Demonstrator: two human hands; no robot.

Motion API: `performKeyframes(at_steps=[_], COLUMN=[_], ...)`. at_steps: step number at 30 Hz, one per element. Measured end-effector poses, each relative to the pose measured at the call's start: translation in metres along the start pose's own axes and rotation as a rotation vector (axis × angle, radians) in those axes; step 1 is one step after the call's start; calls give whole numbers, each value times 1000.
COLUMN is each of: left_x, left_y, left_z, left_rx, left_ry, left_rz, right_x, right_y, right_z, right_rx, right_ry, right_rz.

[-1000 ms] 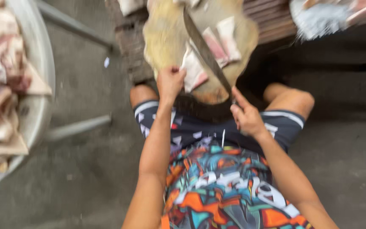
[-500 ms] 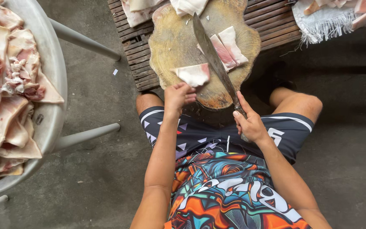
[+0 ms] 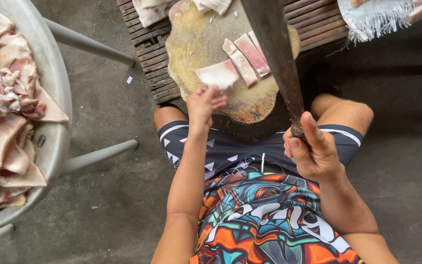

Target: The person slices pieces of raw pork skin into smaller rectangular strips using a large knife on a wooden cutting board, picking new pieces from a pile and moving finished slices to the side.

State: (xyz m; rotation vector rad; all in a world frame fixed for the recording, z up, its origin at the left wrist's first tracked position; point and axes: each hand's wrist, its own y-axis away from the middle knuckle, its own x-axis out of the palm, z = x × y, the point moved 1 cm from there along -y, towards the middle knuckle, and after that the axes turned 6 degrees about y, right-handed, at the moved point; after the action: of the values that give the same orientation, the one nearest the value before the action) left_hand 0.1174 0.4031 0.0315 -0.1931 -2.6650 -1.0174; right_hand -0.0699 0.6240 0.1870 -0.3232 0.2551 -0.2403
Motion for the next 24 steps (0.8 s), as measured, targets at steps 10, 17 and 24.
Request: performKeyframes(at_steps=[10,17,24], left_x=[-31,-25,-35], left_y=[-2,8,4], left_z=[2,6,6], left_rx=[-11,-51,-68], left_ry=[-200,-171,-203], left_rz=[26,34,31], right_x=[76,56,32], right_y=[25,18,33], right_z=[-67,-43,-28], right_rx=[382,346,-135], right_ry=[472,367,203], right_rz=[134,108,-2])
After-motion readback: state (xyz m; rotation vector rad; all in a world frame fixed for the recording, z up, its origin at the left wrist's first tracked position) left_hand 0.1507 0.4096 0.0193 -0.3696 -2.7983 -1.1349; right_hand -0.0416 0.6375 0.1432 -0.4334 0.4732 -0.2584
